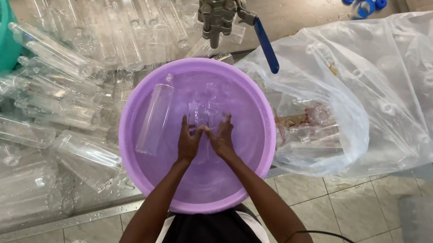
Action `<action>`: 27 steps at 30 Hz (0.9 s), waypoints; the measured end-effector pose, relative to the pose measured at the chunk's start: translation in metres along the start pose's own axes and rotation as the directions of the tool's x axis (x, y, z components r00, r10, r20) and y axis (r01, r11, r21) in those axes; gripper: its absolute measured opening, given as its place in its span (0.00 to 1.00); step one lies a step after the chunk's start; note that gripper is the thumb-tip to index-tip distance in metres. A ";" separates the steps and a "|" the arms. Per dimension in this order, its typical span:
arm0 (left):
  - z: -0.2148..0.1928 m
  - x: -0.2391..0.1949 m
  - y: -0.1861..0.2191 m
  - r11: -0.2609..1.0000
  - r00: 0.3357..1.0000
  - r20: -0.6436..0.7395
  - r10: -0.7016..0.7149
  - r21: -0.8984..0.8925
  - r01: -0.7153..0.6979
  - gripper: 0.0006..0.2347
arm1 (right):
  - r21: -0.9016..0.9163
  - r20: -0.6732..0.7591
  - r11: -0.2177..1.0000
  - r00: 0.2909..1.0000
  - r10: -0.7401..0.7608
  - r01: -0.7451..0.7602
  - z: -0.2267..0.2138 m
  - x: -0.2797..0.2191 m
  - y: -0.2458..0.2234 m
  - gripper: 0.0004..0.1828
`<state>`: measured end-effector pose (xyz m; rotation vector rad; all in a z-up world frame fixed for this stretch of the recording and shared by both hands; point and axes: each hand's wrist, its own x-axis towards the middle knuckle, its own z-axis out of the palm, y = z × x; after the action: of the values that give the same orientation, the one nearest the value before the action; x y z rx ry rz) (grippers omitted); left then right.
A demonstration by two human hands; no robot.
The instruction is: The person washes clear plastic bottles by hand in a purple basin filled with water. They repeatedly submerge, agitate, and rinse the bottles, then place them into a large plastic bag on the counter. The person also handles a green basin containing additional bottles.
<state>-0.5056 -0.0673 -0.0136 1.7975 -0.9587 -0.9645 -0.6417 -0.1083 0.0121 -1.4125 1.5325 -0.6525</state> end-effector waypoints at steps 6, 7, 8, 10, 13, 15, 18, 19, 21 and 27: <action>-0.004 -0.006 0.014 0.999 0.999 -0.018 0.036 0.022 -0.035 0.43 | -0.037 0.004 0.994 0.995 -0.100 0.100 0.007 0.003 0.015 0.66; -0.010 -0.010 0.028 0.999 0.999 0.002 0.046 -0.025 -0.046 0.43 | -0.049 -0.001 0.994 0.995 -0.096 0.096 0.008 0.004 0.015 0.66; -0.017 -0.016 0.041 0.996 0.998 0.020 0.055 -0.072 -0.053 0.43 | -0.062 -0.003 0.994 0.996 -0.092 0.091 0.009 0.005 0.016 0.67; -0.013 -0.011 0.027 0.999 0.999 0.022 0.047 -0.018 -0.046 0.42 | -0.034 0.026 0.995 0.996 -0.088 0.089 0.003 -0.001 0.002 0.66; -0.007 0.000 0.011 0.999 0.999 0.011 0.042 0.014 -0.042 0.42 | 0.002 0.026 0.993 0.993 -0.114 0.114 -0.006 -0.006 -0.015 0.65; -0.007 0.000 0.010 0.999 0.999 0.000 0.041 -0.005 -0.041 0.42 | 0.010 0.000 0.991 0.991 -0.137 0.137 -0.001 -0.003 -0.007 0.66; -0.011 -0.003 0.014 1.000 0.999 0.035 0.011 0.007 -0.011 0.43 | -0.056 -0.022 0.983 0.984 -0.176 0.175 0.013 0.008 0.021 0.64; -0.010 -0.001 0.010 1.000 1.000 0.029 0.003 0.016 -0.003 0.43 | -0.011 -0.028 0.981 0.981 -0.191 0.191 0.013 0.010 0.025 0.64; -0.007 0.001 0.005 1.000 1.000 0.027 -0.006 0.025 0.005 0.43 | 0.033 -0.037 0.978 0.978 -0.204 0.205 0.010 0.011 0.026 0.63; -0.008 -0.002 0.008 0.999 0.998 0.051 -0.026 0.039 0.024 0.43 | -0.007 -0.052 0.991 0.989 -0.135 0.135 0.006 0.007 0.018 0.61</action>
<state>-0.5012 -0.0655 -0.0028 1.8284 -0.9949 -1.0190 -0.6440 -0.1097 -0.0081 -1.5228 1.4878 -0.7742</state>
